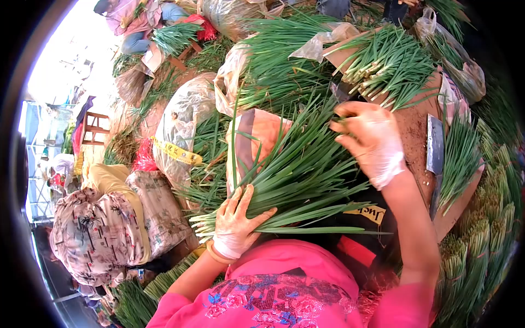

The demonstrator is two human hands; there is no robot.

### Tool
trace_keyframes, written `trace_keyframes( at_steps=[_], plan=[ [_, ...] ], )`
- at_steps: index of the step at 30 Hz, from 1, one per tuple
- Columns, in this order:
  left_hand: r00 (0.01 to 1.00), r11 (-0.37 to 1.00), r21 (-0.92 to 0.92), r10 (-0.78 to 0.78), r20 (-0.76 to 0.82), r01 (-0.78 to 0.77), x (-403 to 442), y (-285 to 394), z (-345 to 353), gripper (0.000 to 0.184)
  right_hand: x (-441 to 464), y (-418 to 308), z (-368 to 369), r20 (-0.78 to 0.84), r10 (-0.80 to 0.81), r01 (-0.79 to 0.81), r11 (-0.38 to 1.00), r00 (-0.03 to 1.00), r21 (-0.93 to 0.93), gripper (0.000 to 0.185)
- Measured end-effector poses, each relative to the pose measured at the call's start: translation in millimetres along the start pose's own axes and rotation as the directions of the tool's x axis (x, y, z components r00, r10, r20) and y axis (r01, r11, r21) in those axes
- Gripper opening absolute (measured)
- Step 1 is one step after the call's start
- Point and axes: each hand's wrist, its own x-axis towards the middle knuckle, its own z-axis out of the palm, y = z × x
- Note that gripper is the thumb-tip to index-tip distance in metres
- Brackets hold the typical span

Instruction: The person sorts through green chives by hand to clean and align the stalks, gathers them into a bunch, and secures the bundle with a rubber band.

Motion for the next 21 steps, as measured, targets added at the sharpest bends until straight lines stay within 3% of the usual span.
trace_keyframes(
  at_steps=[1, 2, 3, 5, 7, 8, 9, 11, 12, 13, 15, 16, 17, 20, 21],
  plan=[
    [1.0, 1.0, 0.004, 0.001, 0.001, -0.001, 0.2, 0.2, -0.2, 0.073, 8.0, -14.5, 4.4, 0.049, 0.003, -0.005, 0.999, 0.999, 0.049, 0.015],
    [1.0, 1.0, 0.008, 0.0, 0.003, 0.0, 0.2, 0.4, -0.5, 0.073, 8.8, -12.9, 21.6, 0.09, -0.104, 0.111, 0.991, 0.99, -0.072, 0.012],
    [1.0, 1.0, 0.013, 0.001, 0.005, -0.001, 0.3, 0.5, -1.2, 0.072, 6.7, -17.4, 35.3, 0.167, -0.097, 0.113, 0.99, 0.981, -0.088, 0.007],
    [1.0, 1.0, 0.01, 0.0, 0.018, 0.0, 1.4, 1.3, -4.2, 0.072, 6.3, -23.1, 55.9, 0.2, -0.232, 0.27, 0.943, 0.952, -0.196, 0.005],
    [1.0, 1.0, 0.008, 0.0, 0.016, -0.001, 1.3, 1.4, -4.0, 0.071, 1.6, -13.0, 71.7, 0.297, -0.258, 0.302, 0.946, 0.919, -0.115, 0.006],
    [1.0, 1.0, 0.007, 0.001, 0.007, -0.001, 0.4, 1.0, -1.9, 0.071, 5.8, -14.3, 73.6, 0.158, -0.204, 0.19, 0.977, 0.966, 0.096, 0.013],
    [1.0, 1.0, 0.008, 0.001, -0.004, -0.001, 0.9, -0.4, -0.8, 0.071, 16.6, -8.9, 71.5, 0.107, -0.172, 0.117, 0.912, 0.979, 0.392, 0.015],
    [1.0, 0.999, 0.026, 0.027, -0.017, -0.026, 0.4, -1.5, 1.4, 0.07, 17.0, -25.2, 60.2, 0.002, 0.139, -0.112, 0.788, 0.99, 0.605, 0.011],
    [0.999, 0.999, 0.033, 0.043, -0.02, -0.042, -0.4, -1.6, 2.3, 0.07, 19.3, -30.3, 54.5, 0.029, 0.326, -0.197, 0.496, 0.945, 0.846, 0.006],
    [0.999, 0.999, 0.028, 0.036, -0.019, -0.036, -0.7, -2.6, 2.9, 0.07, 23.9, -24.7, 47.6, 0.035, 0.511, -0.191, 0.256, 0.859, 0.948, 0.005],
    [1.0, 1.0, 0.017, 0.024, -0.019, -0.024, -0.5, -3.9, 4.2, 0.069, 33.5, 10.0, 17.2, 0.024, 0.677, -0.26, 0.25, 0.735, 0.933, 0.009],
    [0.999, 1.0, 0.012, 0.024, -0.022, -0.024, -0.6, -3.9, 4.1, 0.069, 22.9, 36.0, 14.1, 0.013, 0.734, -0.193, 0.161, 0.679, 0.968, 0.012],
    [0.999, 1.0, 0.01, 0.023, -0.027, -0.023, -0.6, -4.6, 4.0, 0.068, 16.5, 63.4, 4.8, 0.098, 0.539, -0.184, 0.109, 0.837, 0.977, 0.018],
    [0.999, 1.0, 0.01, 0.024, -0.037, -0.023, -0.8, -5.3, 3.6, 0.066, 13.1, 59.2, -14.5, 0.24, 0.48, -0.464, 0.43, 0.844, 0.775, 0.032],
    [0.999, 1.0, 0.01, 0.027, -0.038, -0.027, 0.4, -5.3, 2.8, 0.066, 8.9, 60.8, -14.1, 0.202, 0.464, -0.497, 0.698, 0.862, 0.516, 0.026]
  ],
)
